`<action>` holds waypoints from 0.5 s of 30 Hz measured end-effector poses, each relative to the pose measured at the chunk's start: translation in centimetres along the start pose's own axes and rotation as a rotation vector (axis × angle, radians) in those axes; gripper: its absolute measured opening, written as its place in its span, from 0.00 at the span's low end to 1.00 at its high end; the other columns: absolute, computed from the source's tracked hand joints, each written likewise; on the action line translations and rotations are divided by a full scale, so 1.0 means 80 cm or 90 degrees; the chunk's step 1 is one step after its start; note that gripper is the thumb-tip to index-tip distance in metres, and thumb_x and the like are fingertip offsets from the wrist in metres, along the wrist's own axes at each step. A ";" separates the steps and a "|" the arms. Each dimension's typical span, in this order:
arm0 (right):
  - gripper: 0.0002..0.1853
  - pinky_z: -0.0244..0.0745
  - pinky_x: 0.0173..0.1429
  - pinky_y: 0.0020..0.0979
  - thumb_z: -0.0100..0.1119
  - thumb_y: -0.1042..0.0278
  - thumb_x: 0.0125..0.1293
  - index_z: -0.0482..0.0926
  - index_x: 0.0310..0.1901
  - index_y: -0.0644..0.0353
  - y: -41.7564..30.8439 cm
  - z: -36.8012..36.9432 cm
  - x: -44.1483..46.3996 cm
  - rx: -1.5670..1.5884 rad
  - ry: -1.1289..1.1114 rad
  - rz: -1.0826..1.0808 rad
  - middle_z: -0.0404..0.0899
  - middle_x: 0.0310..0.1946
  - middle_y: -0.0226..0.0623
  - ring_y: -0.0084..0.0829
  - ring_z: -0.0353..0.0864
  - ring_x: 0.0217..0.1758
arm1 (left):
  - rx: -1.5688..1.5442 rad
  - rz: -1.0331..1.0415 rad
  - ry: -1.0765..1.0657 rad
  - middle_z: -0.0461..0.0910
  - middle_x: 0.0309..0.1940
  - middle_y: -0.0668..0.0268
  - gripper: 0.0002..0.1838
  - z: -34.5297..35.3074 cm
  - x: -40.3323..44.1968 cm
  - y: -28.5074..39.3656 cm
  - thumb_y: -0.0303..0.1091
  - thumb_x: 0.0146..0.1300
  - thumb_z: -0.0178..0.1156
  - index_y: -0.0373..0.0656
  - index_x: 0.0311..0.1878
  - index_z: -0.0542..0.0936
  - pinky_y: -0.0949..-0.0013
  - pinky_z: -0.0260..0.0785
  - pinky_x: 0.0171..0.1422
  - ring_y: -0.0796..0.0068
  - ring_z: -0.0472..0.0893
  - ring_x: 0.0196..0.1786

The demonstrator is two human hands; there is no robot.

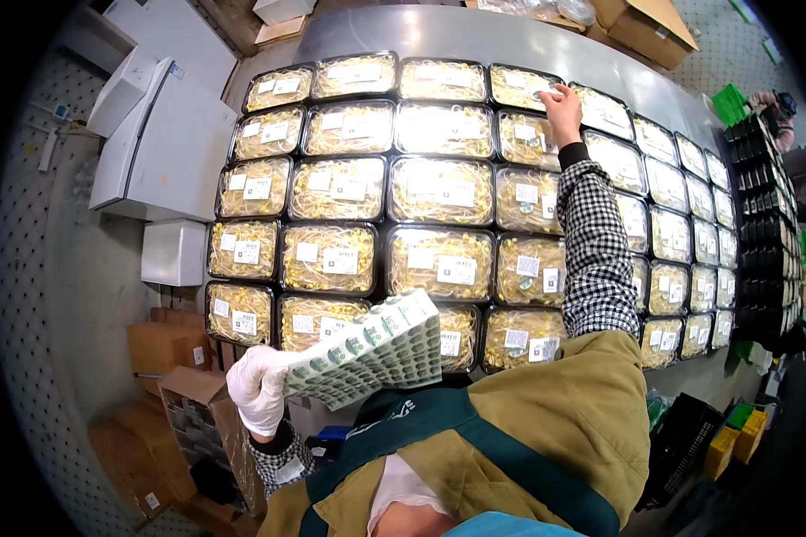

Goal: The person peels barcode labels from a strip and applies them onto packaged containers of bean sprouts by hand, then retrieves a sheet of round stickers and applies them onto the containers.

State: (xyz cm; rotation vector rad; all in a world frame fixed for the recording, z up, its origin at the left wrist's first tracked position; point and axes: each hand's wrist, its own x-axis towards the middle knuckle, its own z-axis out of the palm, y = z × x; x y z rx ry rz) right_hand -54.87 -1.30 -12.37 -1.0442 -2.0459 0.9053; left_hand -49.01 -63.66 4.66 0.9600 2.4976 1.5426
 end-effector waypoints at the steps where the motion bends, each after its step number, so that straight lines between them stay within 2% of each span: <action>1: 0.29 0.75 0.50 0.29 0.70 0.60 0.53 0.75 0.54 0.66 -0.007 0.012 0.007 -0.025 0.000 -0.009 0.86 0.38 0.39 0.29 0.84 0.44 | 0.005 0.003 0.003 0.76 0.25 0.65 0.13 0.001 0.001 0.001 0.37 0.65 0.61 0.35 0.31 0.79 0.72 0.63 0.35 0.72 0.74 0.28; 2: 0.30 0.75 0.51 0.31 0.70 0.58 0.52 0.76 0.54 0.65 -0.015 0.024 0.015 -0.101 0.002 -0.011 0.86 0.36 0.38 0.32 0.84 0.45 | 0.011 0.004 0.005 0.76 0.25 0.65 0.14 0.002 0.003 0.003 0.37 0.65 0.61 0.35 0.31 0.79 0.72 0.63 0.34 0.72 0.74 0.28; 4: 0.28 0.75 0.53 0.36 0.68 0.58 0.49 0.77 0.52 0.62 -0.024 0.042 0.016 -0.102 0.034 -0.025 0.86 0.36 0.39 0.40 0.83 0.45 | -0.002 -0.012 0.007 0.76 0.24 0.65 0.13 0.005 0.004 0.003 0.37 0.65 0.61 0.34 0.31 0.80 0.72 0.62 0.33 0.73 0.73 0.27; 5: 0.24 0.75 0.52 0.38 0.65 0.59 0.51 0.78 0.51 0.60 -0.021 0.052 0.020 -0.152 0.041 -0.051 0.85 0.37 0.41 0.40 0.83 0.45 | -0.003 -0.022 0.009 0.76 0.24 0.65 0.13 0.006 0.004 0.005 0.36 0.65 0.61 0.34 0.31 0.80 0.72 0.62 0.32 0.74 0.73 0.27; 6: 0.25 0.71 0.56 0.41 0.64 0.59 0.52 0.77 0.52 0.57 -0.017 0.064 0.022 -0.183 0.013 -0.016 0.85 0.38 0.41 0.43 0.81 0.48 | -0.003 -0.032 0.010 0.75 0.24 0.65 0.13 0.006 0.005 0.005 0.36 0.65 0.61 0.34 0.31 0.80 0.72 0.62 0.32 0.74 0.73 0.27; 7: 0.26 0.68 0.58 0.43 0.64 0.59 0.52 0.75 0.54 0.56 -0.030 0.059 0.012 -0.283 0.008 -0.043 0.84 0.40 0.41 0.43 0.79 0.51 | 0.025 -0.038 0.014 0.80 0.24 0.64 0.11 0.005 0.006 0.005 0.36 0.63 0.61 0.39 0.31 0.81 0.69 0.66 0.32 0.68 0.77 0.26; 8: 0.27 0.65 0.61 0.44 0.64 0.59 0.52 0.74 0.55 0.55 -0.041 0.054 -0.002 -0.384 0.002 -0.068 0.83 0.41 0.41 0.44 0.77 0.53 | 0.029 -0.034 0.017 0.80 0.24 0.64 0.11 0.004 0.007 0.005 0.37 0.63 0.62 0.39 0.31 0.81 0.69 0.66 0.32 0.68 0.77 0.25; 9: 0.30 0.60 0.63 0.47 0.65 0.57 0.52 0.72 0.58 0.55 -0.029 0.055 0.001 -0.350 0.023 -0.114 0.80 0.47 0.41 0.44 0.73 0.57 | 0.032 -0.031 0.020 0.80 0.24 0.64 0.11 0.003 0.007 0.004 0.37 0.63 0.62 0.39 0.30 0.81 0.70 0.66 0.32 0.69 0.77 0.25; 10: 0.31 0.62 0.61 0.47 0.65 0.56 0.52 0.71 0.58 0.55 -0.018 0.053 0.005 -0.320 0.041 -0.138 0.76 0.51 0.42 0.43 0.72 0.57 | 0.034 -0.027 0.026 0.80 0.24 0.64 0.11 0.003 0.005 0.003 0.37 0.63 0.62 0.39 0.30 0.81 0.70 0.66 0.31 0.69 0.77 0.25; 12: 0.29 0.64 0.60 0.47 0.66 0.56 0.52 0.73 0.57 0.55 -0.013 0.049 0.011 -0.276 0.052 -0.075 0.76 0.50 0.44 0.43 0.72 0.57 | 0.016 -0.023 0.036 0.81 0.24 0.64 0.12 0.002 0.006 0.007 0.38 0.63 0.62 0.39 0.29 0.80 0.70 0.65 0.31 0.70 0.77 0.25; 13: 0.27 0.67 0.58 0.45 0.66 0.56 0.53 0.75 0.54 0.54 -0.014 0.052 0.014 -0.245 0.082 -0.077 0.76 0.48 0.42 0.43 0.72 0.57 | 0.007 -0.019 0.042 0.81 0.24 0.63 0.12 0.002 0.008 0.007 0.38 0.63 0.63 0.39 0.29 0.80 0.70 0.65 0.31 0.70 0.77 0.25; 14: 0.19 0.72 0.54 0.41 0.65 0.55 0.53 0.82 0.44 0.57 -0.017 0.060 0.018 -0.208 0.128 -0.097 0.79 0.43 0.44 0.43 0.77 0.51 | -0.011 -0.010 0.046 0.81 0.25 0.63 0.13 0.002 0.010 0.006 0.38 0.63 0.63 0.39 0.29 0.80 0.70 0.65 0.31 0.70 0.77 0.25; 15: 0.16 0.74 0.50 0.40 0.64 0.56 0.53 0.84 0.38 0.59 -0.021 0.073 0.021 -0.156 0.102 -0.113 0.81 0.39 0.45 0.44 0.79 0.45 | -0.028 -0.003 0.050 0.82 0.25 0.63 0.13 0.001 0.010 0.006 0.39 0.63 0.63 0.38 0.29 0.80 0.71 0.66 0.30 0.70 0.77 0.25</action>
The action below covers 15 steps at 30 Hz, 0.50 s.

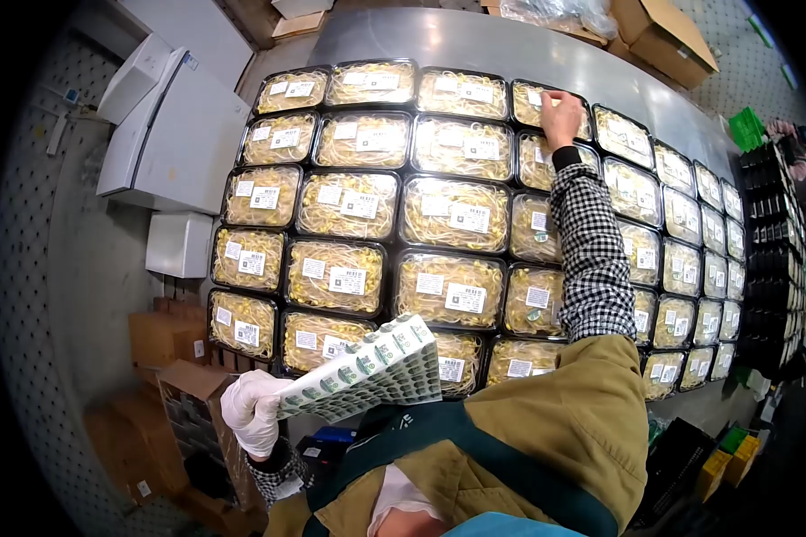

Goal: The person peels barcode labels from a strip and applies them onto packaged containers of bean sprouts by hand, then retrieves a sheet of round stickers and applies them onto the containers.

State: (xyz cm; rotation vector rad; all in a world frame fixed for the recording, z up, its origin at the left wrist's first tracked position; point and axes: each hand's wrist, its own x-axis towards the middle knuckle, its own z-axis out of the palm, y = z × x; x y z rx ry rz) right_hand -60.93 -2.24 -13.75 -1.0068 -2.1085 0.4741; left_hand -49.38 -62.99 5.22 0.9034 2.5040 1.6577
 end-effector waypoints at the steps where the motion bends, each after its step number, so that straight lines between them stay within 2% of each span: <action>1: 0.15 0.76 0.46 0.38 0.63 0.56 0.54 0.85 0.33 0.61 -0.018 0.012 -0.003 0.057 -0.021 -0.014 0.83 0.34 0.46 0.44 0.82 0.40 | -0.015 0.005 0.004 0.82 0.25 0.62 0.14 -0.001 0.000 0.001 0.39 0.63 0.63 0.38 0.28 0.79 0.71 0.66 0.30 0.70 0.77 0.25; 2: 0.14 0.77 0.42 0.38 0.62 0.58 0.54 0.85 0.27 0.62 -0.033 0.037 -0.006 0.201 -0.111 0.043 0.83 0.26 0.47 0.45 0.83 0.31 | -0.024 0.000 0.001 0.82 0.25 0.62 0.14 0.000 0.004 0.005 0.39 0.63 0.63 0.38 0.28 0.79 0.71 0.66 0.30 0.71 0.77 0.25; 3: 0.13 0.77 0.40 0.37 0.61 0.59 0.53 0.86 0.30 0.62 -0.078 0.025 -0.021 0.222 -0.166 0.051 0.83 0.25 0.44 0.44 0.84 0.31 | -0.022 0.011 0.002 0.82 0.25 0.62 0.14 0.002 0.007 0.006 0.39 0.63 0.63 0.38 0.28 0.79 0.71 0.66 0.30 0.71 0.77 0.25; 5: 0.13 0.77 0.39 0.36 0.60 0.59 0.53 0.86 0.30 0.59 -0.120 0.059 -0.036 0.224 -0.208 0.058 0.83 0.24 0.44 0.44 0.84 0.30 | -0.016 0.032 0.002 0.82 0.25 0.62 0.14 0.003 0.012 0.008 0.39 0.63 0.63 0.38 0.29 0.80 0.71 0.66 0.30 0.71 0.77 0.25; 7: 0.10 0.74 0.45 0.41 0.60 0.60 0.53 0.87 0.27 0.55 -0.152 0.076 -0.053 0.172 -0.232 0.082 0.84 0.29 0.42 0.42 0.83 0.35 | -0.003 0.043 -0.002 0.82 0.26 0.61 0.13 0.002 0.014 0.011 0.39 0.63 0.63 0.38 0.31 0.81 0.72 0.66 0.30 0.71 0.77 0.25; 9: 0.08 0.66 0.50 0.45 0.60 0.61 0.52 0.87 0.27 0.51 -0.173 0.073 -0.073 -0.076 -0.189 -0.041 0.82 0.34 0.39 0.41 0.79 0.41 | -0.012 0.034 0.002 0.82 0.26 0.61 0.12 0.002 0.015 0.013 0.39 0.63 0.63 0.38 0.31 0.81 0.72 0.67 0.30 0.71 0.78 0.25; 10: 0.08 0.59 0.52 0.46 0.61 0.60 0.52 0.86 0.29 0.49 -0.158 0.092 -0.082 -0.084 -0.093 -0.114 0.79 0.37 0.38 0.40 0.75 0.44 | -0.012 0.039 0.006 0.82 0.26 0.61 0.13 0.001 0.014 0.013 0.38 0.62 0.64 0.37 0.32 0.82 0.72 0.67 0.31 0.71 0.78 0.25; 13: 0.11 0.69 0.39 0.47 0.60 0.59 0.53 0.85 0.27 0.56 -0.134 0.105 -0.073 -0.070 0.008 -0.140 0.82 0.30 0.45 0.45 0.80 0.35 | -0.038 0.030 0.009 0.82 0.26 0.60 0.12 -0.005 0.008 0.013 0.37 0.62 0.64 0.37 0.31 0.81 0.72 0.67 0.31 0.71 0.78 0.26; 15: 0.12 0.75 0.40 0.41 0.63 0.58 0.52 0.84 0.26 0.59 -0.124 0.099 -0.051 -0.044 -0.176 -0.098 0.82 0.25 0.43 0.43 0.82 0.34 | -0.033 0.036 -0.003 0.83 0.27 0.61 0.11 -0.008 0.005 0.013 0.36 0.62 0.63 0.38 0.31 0.81 0.72 0.67 0.31 0.71 0.78 0.26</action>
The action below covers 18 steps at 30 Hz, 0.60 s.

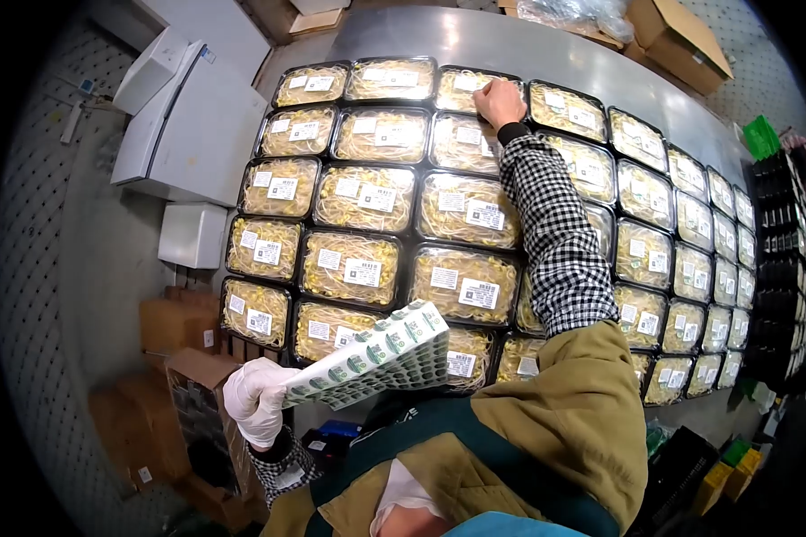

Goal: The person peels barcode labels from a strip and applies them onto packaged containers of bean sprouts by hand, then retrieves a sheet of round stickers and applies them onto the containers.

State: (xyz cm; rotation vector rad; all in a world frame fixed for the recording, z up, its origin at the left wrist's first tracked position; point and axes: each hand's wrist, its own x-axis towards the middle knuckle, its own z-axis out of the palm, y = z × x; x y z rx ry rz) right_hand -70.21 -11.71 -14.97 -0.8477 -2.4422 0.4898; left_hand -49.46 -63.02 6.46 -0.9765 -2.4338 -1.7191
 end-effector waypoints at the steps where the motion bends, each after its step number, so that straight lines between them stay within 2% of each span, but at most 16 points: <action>1: 0.13 0.75 0.39 0.39 0.63 0.57 0.52 0.85 0.26 0.59 0.007 -0.010 0.000 0.056 -0.047 0.003 0.83 0.25 0.43 0.42 0.82 0.33 | 0.003 0.007 -0.003 0.83 0.27 0.61 0.10 0.000 -0.001 -0.001 0.36 0.63 0.63 0.38 0.31 0.81 0.72 0.67 0.31 0.71 0.78 0.27; 2: 0.14 0.76 0.39 0.37 0.63 0.56 0.53 0.85 0.27 0.60 0.010 -0.018 0.000 0.116 -0.095 0.004 0.83 0.25 0.43 0.42 0.82 0.32 | 0.011 0.014 -0.013 0.83 0.27 0.61 0.10 -0.001 -0.001 -0.001 0.36 0.63 0.63 0.38 0.31 0.81 0.72 0.67 0.31 0.71 0.78 0.27; 4: 0.16 0.75 0.40 0.36 0.64 0.51 0.54 0.87 0.31 0.57 0.003 -0.028 -0.002 0.213 -0.104 0.108 0.85 0.28 0.39 0.38 0.83 0.34 | 0.035 0.026 -0.031 0.83 0.27 0.62 0.10 -0.003 -0.002 0.000 0.36 0.63 0.63 0.39 0.31 0.81 0.72 0.68 0.31 0.71 0.78 0.27; 7: 0.13 0.73 0.46 0.38 0.63 0.50 0.54 0.88 0.33 0.48 -0.027 -0.033 -0.010 0.133 -0.073 0.192 0.86 0.32 0.34 0.37 0.84 0.39 | -0.001 0.000 -0.038 0.82 0.26 0.62 0.11 0.000 -0.003 0.005 0.38 0.63 0.63 0.39 0.32 0.81 0.72 0.67 0.30 0.71 0.79 0.26; 8: 0.12 0.69 0.48 0.43 0.64 0.51 0.53 0.88 0.33 0.46 -0.036 -0.028 -0.014 0.068 -0.028 0.161 0.86 0.32 0.34 0.40 0.82 0.41 | 0.005 0.012 -0.040 0.82 0.26 0.62 0.11 0.000 -0.002 0.006 0.38 0.63 0.63 0.39 0.32 0.81 0.72 0.67 0.30 0.71 0.79 0.26; 10: 0.12 0.64 0.50 0.45 0.64 0.50 0.53 0.88 0.32 0.45 -0.047 -0.018 -0.026 -0.112 -0.010 0.066 0.85 0.32 0.34 0.42 0.80 0.42 | 0.028 0.024 -0.048 0.82 0.26 0.62 0.11 -0.002 -0.002 0.009 0.38 0.63 0.63 0.39 0.32 0.81 0.71 0.67 0.29 0.71 0.79 0.26; 11: 0.12 0.61 0.51 0.47 0.65 0.49 0.52 0.88 0.32 0.46 -0.047 -0.015 -0.021 -0.110 -0.049 0.095 0.85 0.32 0.33 0.42 0.78 0.43 | 0.025 0.023 -0.043 0.82 0.26 0.62 0.10 -0.003 -0.005 0.009 0.35 0.64 0.62 0.39 0.32 0.81 0.71 0.67 0.29 0.71 0.78 0.25; 12: 0.14 0.61 0.53 0.47 0.66 0.50 0.52 0.88 0.34 0.48 -0.046 -0.016 -0.019 -0.111 -0.073 0.109 0.85 0.35 0.35 0.43 0.78 0.47 | 0.021 -0.001 -0.029 0.81 0.26 0.63 0.11 -0.004 -0.011 0.012 0.36 0.64 0.62 0.38 0.31 0.80 0.71 0.66 0.29 0.71 0.77 0.25; 14: 0.14 0.66 0.52 0.47 0.66 0.51 0.52 0.86 0.35 0.49 -0.041 -0.016 -0.012 -0.087 -0.067 0.161 0.85 0.35 0.37 0.43 0.80 0.47 | 0.007 -0.030 0.001 0.79 0.25 0.63 0.15 -0.007 -0.016 0.015 0.39 0.64 0.62 0.36 0.28 0.80 0.71 0.63 0.30 0.72 0.74 0.25; 17: 0.15 0.72 0.50 0.44 0.66 0.51 0.52 0.85 0.35 0.51 -0.015 -0.019 0.002 0.038 -0.132 0.135 0.84 0.35 0.40 0.44 0.81 0.45 | 0.047 -0.005 0.009 0.78 0.23 0.64 0.15 -0.016 -0.028 0.016 0.39 0.64 0.62 0.35 0.29 0.80 0.71 0.63 0.30 0.72 0.73 0.25; 18: 0.13 0.75 0.45 0.40 0.63 0.53 0.55 0.85 0.35 0.52 -0.001 -0.025 0.000 0.082 -0.120 0.121 0.84 0.34 0.41 0.44 0.82 0.41 | 0.064 0.008 0.005 0.78 0.23 0.64 0.15 -0.020 -0.028 0.017 0.39 0.64 0.62 0.35 0.29 0.80 0.71 0.63 0.30 0.73 0.73 0.25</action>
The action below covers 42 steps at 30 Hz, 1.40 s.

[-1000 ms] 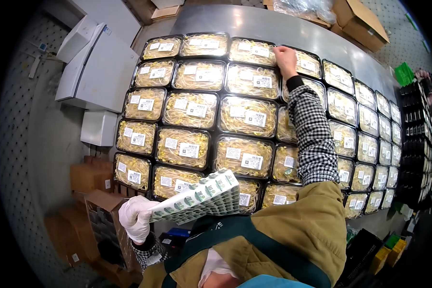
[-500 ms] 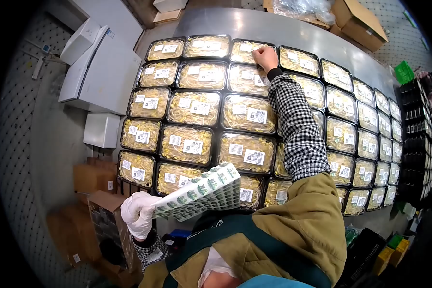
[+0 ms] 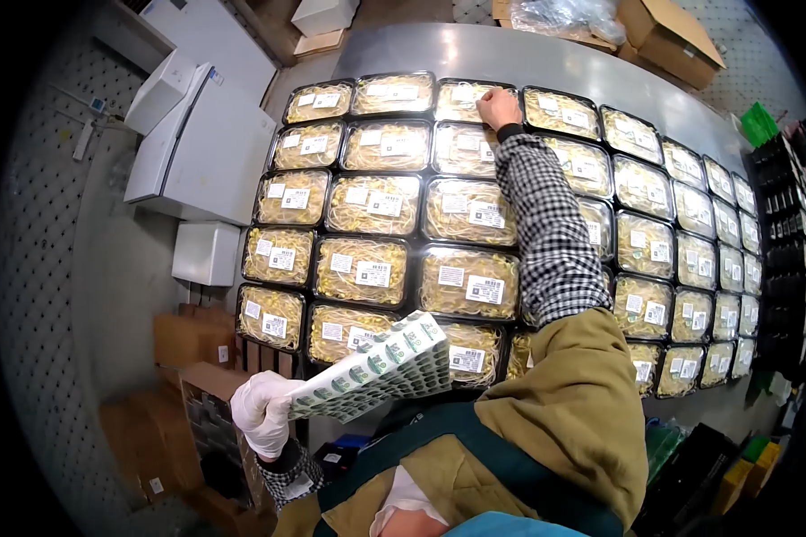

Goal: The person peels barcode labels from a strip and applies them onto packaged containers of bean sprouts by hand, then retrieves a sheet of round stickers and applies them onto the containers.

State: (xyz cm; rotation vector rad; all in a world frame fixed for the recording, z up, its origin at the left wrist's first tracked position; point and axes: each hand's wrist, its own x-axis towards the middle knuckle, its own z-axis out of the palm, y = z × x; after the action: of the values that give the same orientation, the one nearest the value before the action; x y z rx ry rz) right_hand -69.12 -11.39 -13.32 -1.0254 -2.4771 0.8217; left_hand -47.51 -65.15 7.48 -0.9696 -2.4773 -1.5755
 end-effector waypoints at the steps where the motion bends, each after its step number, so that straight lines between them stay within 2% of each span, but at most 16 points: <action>1: 0.12 0.75 0.44 0.40 0.62 0.54 0.55 0.84 0.36 0.52 0.014 -0.012 -0.006 0.043 0.045 -0.045 0.84 0.34 0.42 0.43 0.82 0.41 | 0.003 0.022 0.011 0.77 0.23 0.65 0.16 -0.002 -0.001 0.002 0.39 0.64 0.62 0.35 0.29 0.80 0.71 0.62 0.30 0.73 0.73 0.25; 2: 0.12 0.75 0.44 0.40 0.61 0.56 0.56 0.84 0.36 0.52 0.024 -0.034 -0.020 0.083 0.088 -0.092 0.84 0.35 0.42 0.42 0.82 0.41 | -0.009 0.023 0.017 0.77 0.23 0.65 0.16 -0.006 -0.002 0.003 0.40 0.64 0.62 0.35 0.28 0.80 0.71 0.62 0.30 0.73 0.73 0.25; 7: 0.20 0.75 0.40 0.36 0.64 0.46 0.56 0.84 0.35 0.56 0.133 -0.169 -0.095 -0.028 0.049 0.018 0.85 0.30 0.37 0.37 0.84 0.36 | -0.049 0.020 0.017 0.80 0.25 0.63 0.12 -0.015 -0.010 -0.003 0.37 0.64 0.62 0.36 0.30 0.81 0.70 0.65 0.30 0.71 0.76 0.25; 11: 0.37 0.69 0.55 0.43 0.65 0.32 0.48 0.78 0.49 0.57 0.158 -0.186 -0.126 -0.254 0.005 0.027 0.80 0.47 0.41 0.43 0.78 0.53 | -0.037 0.045 -0.063 0.81 0.25 0.63 0.10 0.000 0.004 -0.006 0.36 0.63 0.62 0.39 0.32 0.81 0.70 0.66 0.30 0.71 0.76 0.25; 15: 0.33 0.70 0.56 0.44 0.66 0.38 0.52 0.78 0.51 0.57 0.181 -0.178 -0.107 -0.200 -0.013 0.020 0.79 0.48 0.43 0.44 0.77 0.55 | 0.015 0.123 -0.115 0.82 0.26 0.63 0.07 0.009 0.020 0.010 0.33 0.63 0.61 0.40 0.33 0.82 0.70 0.67 0.30 0.69 0.78 0.25; 18: 0.21 0.74 0.51 0.33 0.56 0.49 0.66 0.80 0.47 0.61 0.100 -0.193 -0.154 0.034 -0.194 -0.126 0.83 0.40 0.38 0.36 0.81 0.46 | 0.076 0.168 -0.106 0.83 0.28 0.62 0.06 0.009 0.025 0.025 0.32 0.63 0.61 0.39 0.34 0.82 0.70 0.69 0.31 0.67 0.79 0.26; 20: 0.21 0.74 0.49 0.29 0.53 0.49 0.69 0.81 0.42 0.62 0.022 -0.191 -0.245 0.418 -0.605 -0.107 0.83 0.39 0.35 0.27 0.80 0.41 | 0.115 0.208 -0.083 0.83 0.28 0.63 0.08 0.012 0.023 0.021 0.34 0.63 0.61 0.39 0.36 0.82 0.70 0.69 0.30 0.67 0.79 0.26; 22: 0.20 0.73 0.49 0.26 0.56 0.50 0.69 0.82 0.38 0.62 -0.048 -0.207 -0.343 0.675 -0.881 -0.044 0.83 0.37 0.31 0.23 0.79 0.38 | 0.176 0.218 -0.088 0.83 0.28 0.64 0.10 0.008 0.016 0.016 0.38 0.63 0.62 0.40 0.38 0.82 0.70 0.69 0.29 0.67 0.80 0.26; 24: 0.13 0.69 0.43 0.21 0.56 0.59 0.70 0.81 0.36 0.61 -0.073 -0.203 -0.388 0.612 -0.840 -0.015 0.78 0.30 0.25 0.15 0.72 0.32 | 0.172 0.216 -0.066 0.82 0.30 0.63 0.12 0.006 0.010 0.017 0.41 0.62 0.62 0.41 0.39 0.83 0.69 0.71 0.30 0.67 0.81 0.28; 26: 0.09 0.69 0.44 0.20 0.60 0.65 0.67 0.81 0.36 0.62 -0.084 -0.204 -0.408 0.674 -0.794 -0.017 0.79 0.31 0.24 0.15 0.73 0.34 | 0.206 0.216 -0.065 0.83 0.32 0.62 0.11 -0.004 0.002 0.007 0.41 0.62 0.63 0.43 0.39 0.84 0.68 0.73 0.33 0.66 0.82 0.31; 30: 0.09 0.70 0.45 0.20 0.60 0.69 0.66 0.82 0.40 0.66 -0.097 -0.200 -0.433 0.630 -0.661 -0.121 0.81 0.33 0.26 0.15 0.75 0.38 | 0.179 0.090 -0.138 0.84 0.41 0.60 0.12 -0.010 -0.011 0.009 0.34 0.51 0.69 0.43 0.39 0.84 0.68 0.77 0.41 0.63 0.84 0.38; 31: 0.08 0.70 0.45 0.20 0.61 0.70 0.66 0.82 0.41 0.67 -0.104 -0.203 -0.440 0.626 -0.648 -0.137 0.81 0.34 0.27 0.15 0.75 0.37 | 0.229 0.095 -0.187 0.83 0.41 0.56 0.13 -0.012 -0.011 0.014 0.28 0.53 0.65 0.41 0.44 0.83 0.68 0.77 0.45 0.62 0.85 0.42; 32: 0.09 0.70 0.45 0.20 0.61 0.70 0.66 0.82 0.41 0.67 -0.112 -0.206 -0.448 0.622 -0.636 -0.152 0.82 0.34 0.28 0.15 0.76 0.37 | 0.267 -0.080 -0.260 0.83 0.42 0.56 0.19 -0.008 -0.011 0.027 0.35 0.53 0.69 0.42 0.49 0.80 0.69 0.77 0.45 0.65 0.85 0.43; 35: 0.10 0.73 0.43 0.20 0.62 0.70 0.64 0.83 0.43 0.67 -0.123 -0.205 -0.469 0.613 -0.629 -0.185 0.83 0.35 0.31 0.17 0.78 0.37 | 0.288 -0.027 -0.177 0.84 0.40 0.58 0.34 0.026 -0.024 0.009 0.49 0.49 0.73 0.44 0.57 0.73 0.67 0.76 0.43 0.63 0.85 0.42; 38: 0.09 0.73 0.43 0.22 0.63 0.71 0.63 0.84 0.42 0.66 -0.132 -0.202 -0.480 0.609 -0.580 -0.254 0.83 0.35 0.31 0.19 0.79 0.37 | 0.158 -0.075 -0.081 0.84 0.29 0.62 0.15 0.036 -0.035 0.000 0.35 0.55 0.70 0.40 0.43 0.80 0.75 0.74 0.33 0.76 0.85 0.31; 42: 0.01 0.68 0.41 0.23 0.63 0.79 0.60 0.82 0.33 0.66 -0.137 -0.207 -0.487 0.546 -0.441 -0.437 0.79 0.31 0.32 0.21 0.75 0.36 | 0.097 -0.082 -0.075 0.83 0.24 0.65 0.06 0.021 -0.045 0.002 0.29 0.59 0.66 0.37 0.36 0.83 0.78 0.68 0.27 0.85 0.78 0.23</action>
State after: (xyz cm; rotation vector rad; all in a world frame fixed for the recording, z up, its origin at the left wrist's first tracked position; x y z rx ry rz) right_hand -40.03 -39.61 3.09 0.4515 -2.2244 1.9053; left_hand -44.04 -65.44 5.51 -0.9228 -2.7443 -1.3731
